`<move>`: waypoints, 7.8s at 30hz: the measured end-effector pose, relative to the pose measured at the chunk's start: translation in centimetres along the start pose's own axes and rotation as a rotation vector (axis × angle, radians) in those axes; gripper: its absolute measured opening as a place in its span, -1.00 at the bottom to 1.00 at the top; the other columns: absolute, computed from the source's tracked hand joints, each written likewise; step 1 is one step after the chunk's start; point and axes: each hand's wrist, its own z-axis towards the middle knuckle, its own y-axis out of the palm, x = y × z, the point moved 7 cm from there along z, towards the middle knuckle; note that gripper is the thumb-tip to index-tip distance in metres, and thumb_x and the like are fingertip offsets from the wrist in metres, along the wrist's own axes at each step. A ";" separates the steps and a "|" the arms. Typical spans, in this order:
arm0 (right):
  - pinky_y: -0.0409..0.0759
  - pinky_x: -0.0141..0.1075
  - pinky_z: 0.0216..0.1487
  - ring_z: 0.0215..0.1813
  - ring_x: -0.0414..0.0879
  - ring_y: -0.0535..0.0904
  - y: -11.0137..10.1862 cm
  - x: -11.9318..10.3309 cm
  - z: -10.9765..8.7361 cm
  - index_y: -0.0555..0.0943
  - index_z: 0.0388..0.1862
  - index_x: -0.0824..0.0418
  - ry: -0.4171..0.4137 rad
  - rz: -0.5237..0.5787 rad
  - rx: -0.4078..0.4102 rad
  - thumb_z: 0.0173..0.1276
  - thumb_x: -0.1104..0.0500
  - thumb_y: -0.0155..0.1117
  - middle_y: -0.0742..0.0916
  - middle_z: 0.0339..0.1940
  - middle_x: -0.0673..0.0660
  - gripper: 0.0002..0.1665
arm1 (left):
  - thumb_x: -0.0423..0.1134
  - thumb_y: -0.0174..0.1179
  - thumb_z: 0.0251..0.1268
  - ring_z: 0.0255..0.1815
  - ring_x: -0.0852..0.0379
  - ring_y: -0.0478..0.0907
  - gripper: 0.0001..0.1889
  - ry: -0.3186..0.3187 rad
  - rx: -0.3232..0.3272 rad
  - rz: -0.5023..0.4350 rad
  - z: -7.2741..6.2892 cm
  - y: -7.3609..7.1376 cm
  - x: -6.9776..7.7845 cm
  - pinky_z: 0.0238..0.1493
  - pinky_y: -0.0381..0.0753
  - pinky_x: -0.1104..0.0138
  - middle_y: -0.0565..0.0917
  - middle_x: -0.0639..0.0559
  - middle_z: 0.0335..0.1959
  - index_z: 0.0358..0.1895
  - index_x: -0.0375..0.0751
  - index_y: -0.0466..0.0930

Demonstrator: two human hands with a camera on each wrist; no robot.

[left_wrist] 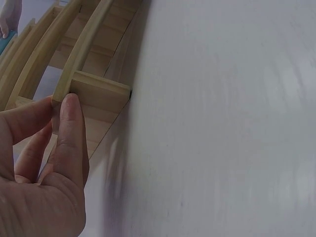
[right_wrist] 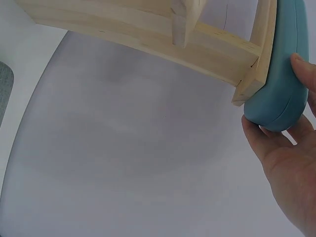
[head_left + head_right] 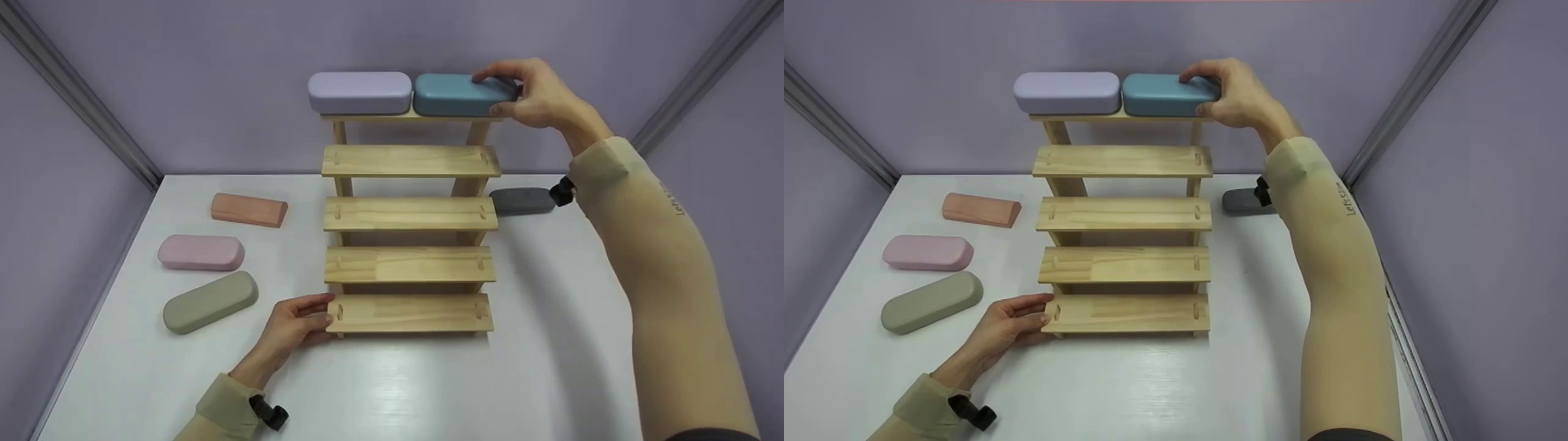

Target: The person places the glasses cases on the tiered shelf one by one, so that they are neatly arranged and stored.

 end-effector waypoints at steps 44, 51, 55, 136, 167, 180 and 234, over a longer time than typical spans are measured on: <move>0.25 0.38 0.81 0.77 0.33 0.33 1.2 12.1 -6.9 0.48 0.70 0.21 0.150 0.131 0.018 0.41 0.25 0.59 0.52 0.73 0.32 -0.10 | -0.42 0.43 0.48 -0.02 0.20 0.85 -0.40 0.009 0.025 -0.007 0.3 -0.9 0.0 -0.07 0.92 0.31 0.87 -0.07 0.16 0.55 -0.42 0.57; 0.24 0.40 0.81 0.79 0.35 0.31 5.2 16.5 -8.2 0.50 0.67 0.24 0.235 0.101 -0.028 0.40 0.19 0.60 0.53 0.73 0.32 -0.12 | -0.41 0.43 0.48 -0.01 0.21 0.84 -0.40 0.010 0.032 0.007 0.3 -0.9 0.0 -0.07 0.92 0.31 0.86 -0.09 0.19 0.54 -0.40 0.58; 0.25 0.43 0.79 0.79 0.37 0.31 7.1 18.5 -9.1 0.52 0.65 0.26 0.259 0.079 -0.033 0.44 0.21 0.56 0.54 0.71 0.36 -0.17 | -0.41 0.42 0.48 0.01 0.21 0.82 -0.40 0.016 0.029 0.019 0.2 -0.8 0.0 -0.05 0.92 0.32 0.84 -0.10 0.18 0.55 -0.40 0.58; 0.41 -0.65 -0.11 0.13 0.34 0.81 5.8 18.9 -15.3 0.74 0.41 0.22 0.153 -0.132 0.105 0.42 0.25 0.60 0.84 0.19 0.45 -0.42 | -0.40 0.40 0.50 0.04 0.18 0.82 -0.43 0.010 0.069 0.069 0.0 -1.0 0.1 -0.05 0.92 0.30 0.78 -0.29 0.36 0.54 -0.35 0.62; 0.41 -0.67 -0.03 0.10 0.05 0.73 0.9 2.7 -12.1 0.77 0.42 0.06 -0.029 -0.182 0.091 0.40 0.30 0.60 0.86 0.29 0.20 -0.39 | -0.39 0.41 0.50 0.03 0.18 0.83 -0.42 -0.003 0.078 0.057 -0.2 -0.9 0.2 -0.07 0.93 0.29 0.79 -0.27 0.35 0.54 -0.33 0.62; 0.45 -0.43 -0.11 -0.14 0.03 0.65 4.3 -0.2 -7.1 0.80 0.35 0.07 -0.119 -0.196 0.051 0.35 0.28 0.61 0.90 0.13 0.24 -0.43 | -0.40 0.39 0.50 0.02 0.22 0.80 -0.42 0.007 0.065 0.045 -0.1 -0.8 0.1 -0.05 0.93 0.29 0.81 -0.17 0.24 0.54 -0.36 0.61; 0.58 0.18 0.67 0.66 0.19 0.57 4.9 0.0 -11.3 0.73 0.46 0.22 -0.210 0.054 0.206 0.50 0.36 0.53 0.71 0.58 0.23 -0.43 | -0.41 0.41 0.47 0.02 0.17 0.84 -0.40 -0.001 0.065 0.037 -0.6 -1.5 0.0 -0.04 0.92 0.31 0.83 -0.23 0.25 0.54 -0.41 0.59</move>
